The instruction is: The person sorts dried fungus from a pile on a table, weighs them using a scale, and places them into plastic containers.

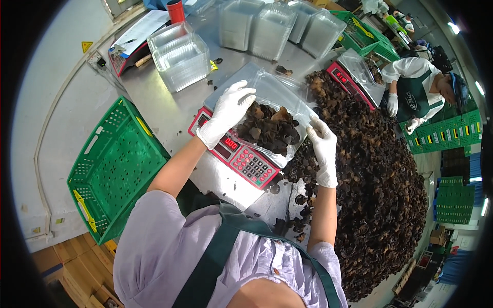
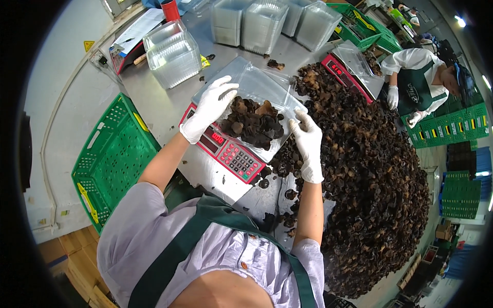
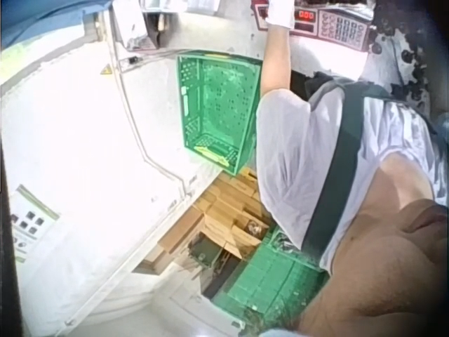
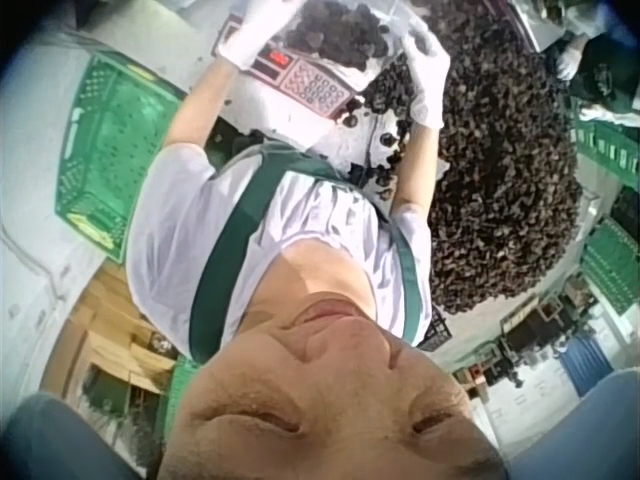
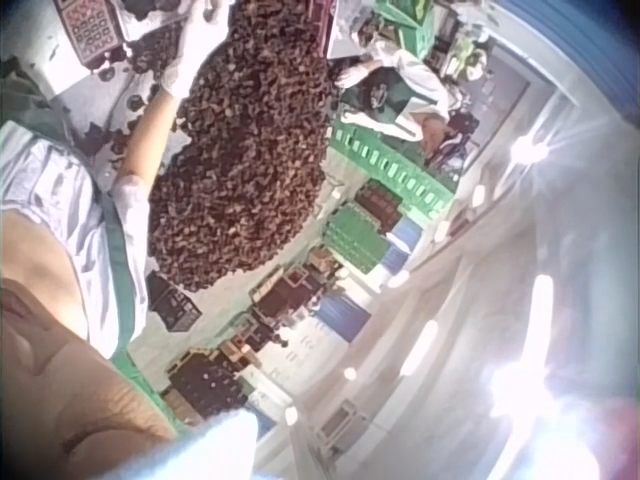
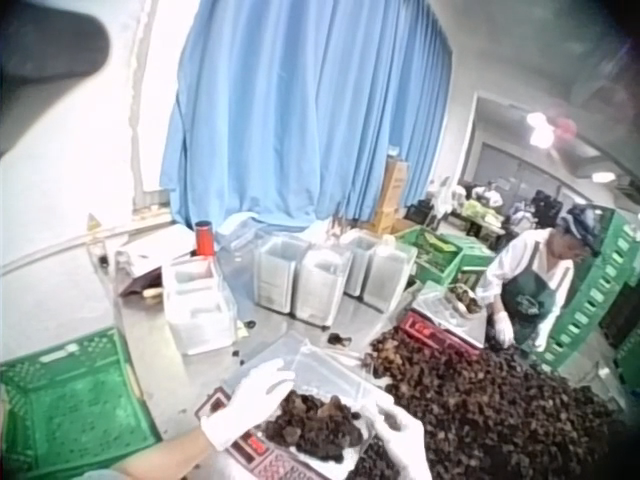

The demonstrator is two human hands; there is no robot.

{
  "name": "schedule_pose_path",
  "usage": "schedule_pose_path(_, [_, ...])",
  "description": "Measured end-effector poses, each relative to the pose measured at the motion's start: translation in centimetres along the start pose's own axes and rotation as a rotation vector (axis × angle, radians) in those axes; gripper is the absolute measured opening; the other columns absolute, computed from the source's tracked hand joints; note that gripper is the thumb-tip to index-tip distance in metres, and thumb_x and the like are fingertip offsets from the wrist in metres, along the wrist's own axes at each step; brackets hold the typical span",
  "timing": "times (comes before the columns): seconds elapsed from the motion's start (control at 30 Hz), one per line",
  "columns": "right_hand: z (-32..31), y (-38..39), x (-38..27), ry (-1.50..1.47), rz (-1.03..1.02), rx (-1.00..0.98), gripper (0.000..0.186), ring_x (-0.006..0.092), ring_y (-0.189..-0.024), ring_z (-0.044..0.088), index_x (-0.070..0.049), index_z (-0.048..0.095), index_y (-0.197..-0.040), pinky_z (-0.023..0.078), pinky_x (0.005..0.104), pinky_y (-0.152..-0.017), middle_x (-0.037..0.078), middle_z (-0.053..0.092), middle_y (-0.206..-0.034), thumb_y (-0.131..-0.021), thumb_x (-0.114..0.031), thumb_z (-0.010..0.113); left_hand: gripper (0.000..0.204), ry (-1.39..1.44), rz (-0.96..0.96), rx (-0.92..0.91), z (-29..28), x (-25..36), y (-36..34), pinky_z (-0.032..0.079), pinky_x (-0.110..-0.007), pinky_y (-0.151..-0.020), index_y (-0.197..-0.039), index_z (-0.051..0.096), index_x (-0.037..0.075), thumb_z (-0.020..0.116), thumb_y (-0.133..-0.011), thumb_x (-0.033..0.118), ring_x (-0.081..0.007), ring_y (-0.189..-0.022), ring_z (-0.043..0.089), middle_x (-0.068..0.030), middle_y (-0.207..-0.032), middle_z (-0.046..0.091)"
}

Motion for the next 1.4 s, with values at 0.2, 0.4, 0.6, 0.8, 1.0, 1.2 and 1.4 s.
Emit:
schedule_pose_path(0.2, [1.3, -5.2, 3.5, -0.504, 0.118, -0.021, 0.043, 0.0144, -0.096, 0.061, 0.001, 0.051, -0.129, 0.05, 0.0263, -0.084, 0.009, 0.061, -0.117, -0.092, -0.018, 0.062, 0.027, 0.162, -0.084, -0.019, -0.9, -0.8, -0.6, 0.045, -0.031, -0.093, -0.114, 0.065, 0.01, 0.059, -0.09, 0.021, -0.0225, -0.113, 0.056, -0.0116, -0.127, 0.057])
schedule_pose_path(0.4, [1.7, -7.7, 3.5, -0.966, 0.167, -0.032, 0.043, 0.0236, -0.098, 0.058, -0.001, 0.049, -0.129, 0.048, 0.0348, -0.084, 0.012, 0.057, -0.123, -0.097, -0.03, 0.049, 0.043, 0.747, -0.393, -0.155, 1.5, -3.6, -1.6, 0.039, -0.032, -0.099, -0.13, 0.053, 0.006, 0.052, -0.097, 0.033, -0.0173, -0.116, 0.053, -0.0072, -0.131, 0.054])
schedule_pose_path(0.6, [-0.7, -3.1, 0.1, -0.578, -0.068, -0.008, 0.052, 0.0217, -0.102, 0.061, 0.003, 0.058, -0.118, 0.047, 0.0357, -0.091, 0.012, 0.064, -0.113, -0.099, -0.042, 0.043, 0.058, 0.94, -0.344, -0.071, -1.5, -1.0, -1.2, 0.033, -0.035, -0.106, -0.135, 0.046, 0.003, 0.041, -0.098, 0.048, -0.0199, -0.123, 0.048, -0.0083, -0.133, 0.052])
schedule_pose_path(0.8, [-1.1, 1.1, -1.0, -0.295, -0.123, 0.126, 0.034, 0.0118, -0.095, 0.059, -0.001, 0.061, -0.12, 0.046, 0.0259, -0.087, 0.006, 0.066, -0.107, -0.094, -0.022, 0.059, 0.035, 0.62, -0.138, 0.159, -4.5, 0.4, 1.6, 0.045, -0.031, -0.091, -0.115, 0.063, 0.004, 0.059, -0.093, 0.031, -0.0174, -0.103, 0.058, -0.0078, -0.111, 0.064])
schedule_pose_path(1.0, [0.9, 1.1, -1.5, -0.083, -0.061, 0.077, 0.027, 0.0085, -0.084, 0.061, -0.002, 0.065, -0.112, 0.049, 0.0239, -0.078, 0.005, 0.067, -0.104, -0.088, -0.012, 0.065, 0.025, 0.064, 0.292, -0.187, 0.3, 7.1, 1.8, 0.045, -0.036, -0.09, -0.103, 0.07, 0.012, 0.069, -0.078, 0.017, -0.0262, -0.1, 0.056, -0.009, -0.102, 0.063])
schedule_pose_path(1.2, [1.7, 2.1, -2.1, -0.055, -0.055, 0.076, 0.026, 0.0089, -0.081, 0.061, -0.004, 0.066, -0.112, 0.049, 0.0237, -0.075, 0.005, 0.066, -0.103, -0.087, -0.012, 0.066, 0.013, 0.066, 0.265, -0.297, 2.0, 6.5, 0.0, 0.047, -0.033, -0.078, -0.087, 0.068, 0.006, 0.065, -0.082, 0.017, -0.0212, -0.088, 0.058, -0.0051, -0.09, 0.064])
schedule_pose_path(1.4, [1.6, 2.3, -2.7, -0.098, -0.072, 0.067, 0.027, 0.0088, -0.08, 0.06, -0.004, 0.066, -0.112, 0.049, 0.0238, -0.075, 0.005, 0.066, -0.101, -0.087, -0.012, 0.067, 0.014, 0.64, -0.262, -0.434, 2.2, 5.3, -1.1, 0.039, -0.021, -0.053, -0.089, 0.066, 0.006, 0.062, -0.089, 0.019, -0.0045, -0.062, 0.051, 0.0022, -0.072, 0.059])
Point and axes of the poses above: each hand's wrist, its own y-axis away from the middle knuckle, its own z-axis out of the palm, x = y × z, the point moved 8 cm from there along -y, towards the middle knuckle
